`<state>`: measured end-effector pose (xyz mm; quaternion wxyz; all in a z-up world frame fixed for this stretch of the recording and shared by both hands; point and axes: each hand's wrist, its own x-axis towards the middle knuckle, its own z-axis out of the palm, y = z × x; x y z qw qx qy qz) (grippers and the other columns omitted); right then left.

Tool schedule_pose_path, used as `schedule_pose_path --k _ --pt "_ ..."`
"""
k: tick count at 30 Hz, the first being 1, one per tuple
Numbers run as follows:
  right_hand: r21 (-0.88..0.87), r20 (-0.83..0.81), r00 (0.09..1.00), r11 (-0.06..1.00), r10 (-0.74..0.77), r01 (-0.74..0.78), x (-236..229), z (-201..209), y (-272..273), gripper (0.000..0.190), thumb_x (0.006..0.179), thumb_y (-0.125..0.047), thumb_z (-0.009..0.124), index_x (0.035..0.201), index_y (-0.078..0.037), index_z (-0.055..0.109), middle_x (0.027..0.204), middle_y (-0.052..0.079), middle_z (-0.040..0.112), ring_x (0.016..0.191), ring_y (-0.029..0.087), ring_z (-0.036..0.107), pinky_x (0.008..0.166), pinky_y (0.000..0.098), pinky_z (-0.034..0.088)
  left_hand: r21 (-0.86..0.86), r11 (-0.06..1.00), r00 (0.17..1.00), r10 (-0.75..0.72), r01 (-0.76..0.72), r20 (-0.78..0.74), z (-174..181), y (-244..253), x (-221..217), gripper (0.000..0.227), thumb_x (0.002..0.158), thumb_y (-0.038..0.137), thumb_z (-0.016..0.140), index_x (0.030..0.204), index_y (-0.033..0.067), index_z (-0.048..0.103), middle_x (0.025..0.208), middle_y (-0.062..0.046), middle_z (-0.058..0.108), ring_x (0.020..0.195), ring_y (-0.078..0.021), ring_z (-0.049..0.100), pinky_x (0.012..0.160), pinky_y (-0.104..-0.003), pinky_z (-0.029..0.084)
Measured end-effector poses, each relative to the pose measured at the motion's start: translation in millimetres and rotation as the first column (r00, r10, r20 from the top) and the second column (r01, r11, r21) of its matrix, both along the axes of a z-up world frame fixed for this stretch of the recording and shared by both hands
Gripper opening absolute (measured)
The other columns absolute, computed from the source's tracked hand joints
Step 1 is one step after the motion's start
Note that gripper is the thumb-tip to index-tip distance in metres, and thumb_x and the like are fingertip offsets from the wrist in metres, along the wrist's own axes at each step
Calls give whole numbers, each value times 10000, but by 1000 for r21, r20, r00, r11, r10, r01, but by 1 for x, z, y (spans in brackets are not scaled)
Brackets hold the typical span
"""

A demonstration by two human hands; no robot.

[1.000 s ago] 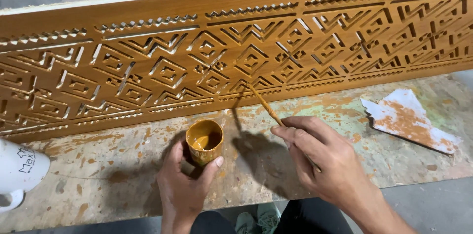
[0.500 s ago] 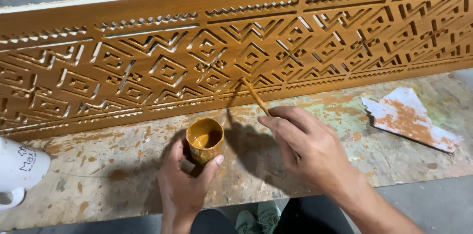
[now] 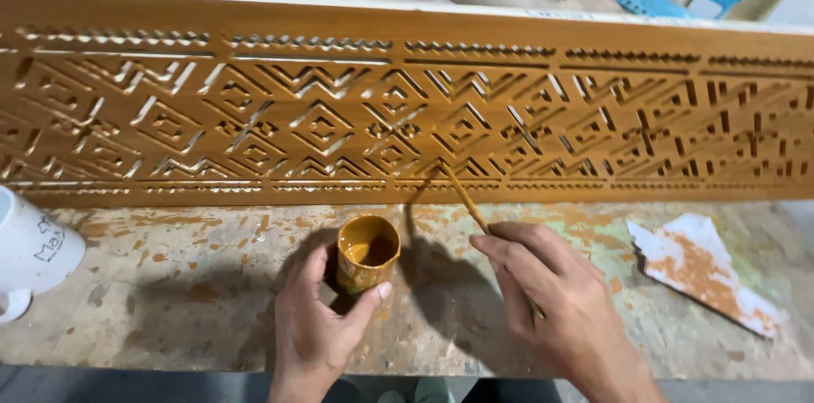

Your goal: Staining an intricately carved wooden panel with a brush and wiping it with a cloth.

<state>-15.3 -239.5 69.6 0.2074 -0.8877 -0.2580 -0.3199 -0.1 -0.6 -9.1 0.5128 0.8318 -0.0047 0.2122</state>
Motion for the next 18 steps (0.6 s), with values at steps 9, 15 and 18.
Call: schedule_pose_path --k 9,15,18 --pt "-89 -30 999 996 -21 18 3 3 -3 251 843 -21 704 1081 -93 736 1055 79 730 912 281 726 758 384 590 -5 1000 996 1 -1 91 -12 4 1 658 645 291 912 1190 14 669 1103 -162 740 1008 -288 727 880 -387 562" --pt "-134 0 1000 991 -19 19 6 -2 -2 237 824 -35 732 1051 -100 744 1054 92 736 910 282 736 752 376 594 9 1000 994 11 -12 107 -13 4 2 706 639 310 919 1219 12 648 1126 -195 718 1039 -341 705 896 -426 546" --pt "-56 -17 1000 998 19 -20 6 -5 -9 251 845 -7 709 1074 -101 748 1064 94 738 924 256 749 771 353 603 25 1000 996 9 -11 89 -17 5 3 696 644 320 907 1227 34 655 1124 -190 722 1046 -354 692 898 -441 535"
